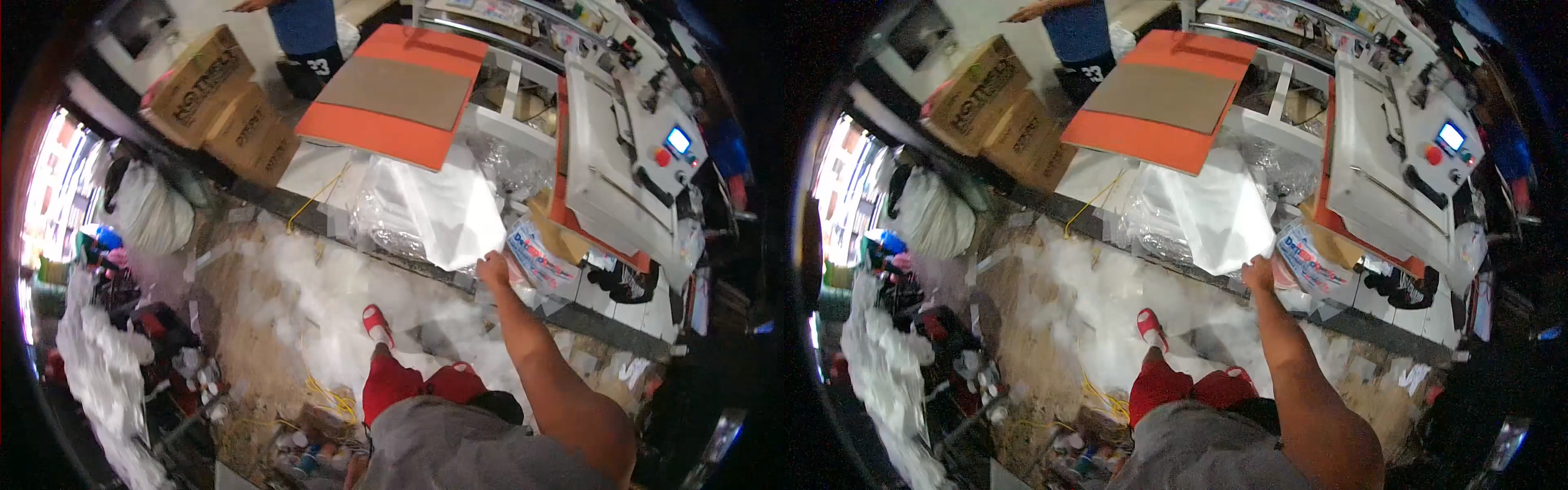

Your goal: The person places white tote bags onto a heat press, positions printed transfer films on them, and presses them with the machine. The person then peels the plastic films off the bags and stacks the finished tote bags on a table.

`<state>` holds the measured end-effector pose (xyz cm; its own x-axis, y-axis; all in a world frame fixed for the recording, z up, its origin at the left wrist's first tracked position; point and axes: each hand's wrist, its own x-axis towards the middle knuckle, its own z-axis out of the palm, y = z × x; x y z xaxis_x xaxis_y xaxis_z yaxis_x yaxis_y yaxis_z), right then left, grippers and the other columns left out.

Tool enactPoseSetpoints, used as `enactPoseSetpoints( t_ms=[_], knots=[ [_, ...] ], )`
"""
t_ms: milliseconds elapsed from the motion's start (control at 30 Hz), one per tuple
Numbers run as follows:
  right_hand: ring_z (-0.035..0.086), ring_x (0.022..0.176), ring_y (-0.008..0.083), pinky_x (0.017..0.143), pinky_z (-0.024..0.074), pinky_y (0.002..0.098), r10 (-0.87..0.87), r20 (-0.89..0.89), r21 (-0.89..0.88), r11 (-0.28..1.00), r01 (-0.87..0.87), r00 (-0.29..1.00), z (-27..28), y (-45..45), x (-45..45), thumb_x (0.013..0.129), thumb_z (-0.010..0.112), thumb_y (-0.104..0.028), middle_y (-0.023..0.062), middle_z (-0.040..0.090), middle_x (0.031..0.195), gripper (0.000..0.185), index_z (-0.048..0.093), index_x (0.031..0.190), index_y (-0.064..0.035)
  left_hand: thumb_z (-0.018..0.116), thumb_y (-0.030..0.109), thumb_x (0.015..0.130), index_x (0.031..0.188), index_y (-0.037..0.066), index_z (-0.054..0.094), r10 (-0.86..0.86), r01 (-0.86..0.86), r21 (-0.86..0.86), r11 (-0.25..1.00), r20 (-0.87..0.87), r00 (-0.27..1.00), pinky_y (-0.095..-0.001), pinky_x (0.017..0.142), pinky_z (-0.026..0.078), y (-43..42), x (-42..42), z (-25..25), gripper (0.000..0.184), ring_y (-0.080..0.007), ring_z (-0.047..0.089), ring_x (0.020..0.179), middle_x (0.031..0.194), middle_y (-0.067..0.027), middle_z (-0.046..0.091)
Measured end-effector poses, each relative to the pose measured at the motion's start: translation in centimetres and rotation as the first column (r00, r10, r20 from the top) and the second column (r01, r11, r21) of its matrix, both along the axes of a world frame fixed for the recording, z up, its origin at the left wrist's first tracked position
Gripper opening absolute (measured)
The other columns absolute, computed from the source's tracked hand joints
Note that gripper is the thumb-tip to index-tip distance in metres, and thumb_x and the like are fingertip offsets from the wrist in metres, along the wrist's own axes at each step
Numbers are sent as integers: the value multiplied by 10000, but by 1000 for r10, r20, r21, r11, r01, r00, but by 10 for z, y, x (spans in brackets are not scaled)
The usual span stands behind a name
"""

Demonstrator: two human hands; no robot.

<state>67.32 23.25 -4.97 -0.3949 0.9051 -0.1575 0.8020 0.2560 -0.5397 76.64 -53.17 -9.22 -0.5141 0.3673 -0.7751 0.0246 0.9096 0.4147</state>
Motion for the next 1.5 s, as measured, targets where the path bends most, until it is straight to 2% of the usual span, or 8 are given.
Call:
enactPoseSetpoints(
  t_ms=[100,233,300,367,700,1100,1133,1500],
  knots=[
    [615,977,389,856,503,464,126,130,131,981,-143,983,-26,17,-53,771,719,-346,235,645,1018,440,632,999,20,499,430,938,954,113,664,-544,548,58,835,-73,836,-385,573,503,-35,-123,-2,358,-270,582,633,762,-49,595],
    [549,1080,401,880,480,487,233,250,69,964,-257,940,-50,-15,-136,750,750,-438,249,553,1220,763,486,1272,53,560,268,923,935,98,653,744,-819,138,556,357,565,-375,657,515,17,-284,57,194,-252,588,687,850,-93,640],
    [540,1093,392,919,463,466,147,381,142,966,-215,913,-79,-23,-146,821,677,-376,236,546,1211,651,458,1257,56,570,244,958,1067,61,600,88,-88,-32,996,6,996,-331,656,524,7,-360,1,215,-199,611,719,871,-72,651],
    [552,1082,379,947,450,447,87,395,149,976,-158,914,-99,-21,-146,854,643,-358,219,574,1161,557,478,1186,57,561,229,974,1163,15,551,438,-457,133,880,150,887,-325,703,539,124,-401,78,285,-192,643,797,931,-103,671],
    [582,942,378,842,476,470,-1,261,158,987,-42,965,-60,15,-106,813,683,-267,189,602,1037,381,561,1043,10,556,219,949,1182,1,594,-110,52,276,960,200,974,-338,729,549,340,-413,85,321,-214,681,847,941,-160,697],
    [464,1242,398,1072,335,491,-194,151,187,968,165,969,-86,111,-28,777,737,-262,202,547,1306,733,432,1396,-16,619,302,892,1056,52,655,-45,43,-108,993,-16,999,-398,776,548,186,-434,36,301,-300,691,860,931,-175,706],
    [461,1246,402,1078,323,507,-183,161,292,947,130,970,-112,109,-17,761,752,-236,206,539,1318,762,420,1413,-23,631,327,881,1030,65,665,-513,548,41,835,-300,804,-411,772,550,145,-440,-5,304,-314,689,866,934,-185,704],
    [448,1250,413,1071,358,488,-237,322,-119,950,288,916,-62,122,-41,776,738,-222,231,480,1334,744,377,1389,-3,652,362,880,1174,87,634,-145,150,86,985,-56,988,-377,839,551,407,-445,130,403,-255,695,937,1014,-137,717]
  ],
)
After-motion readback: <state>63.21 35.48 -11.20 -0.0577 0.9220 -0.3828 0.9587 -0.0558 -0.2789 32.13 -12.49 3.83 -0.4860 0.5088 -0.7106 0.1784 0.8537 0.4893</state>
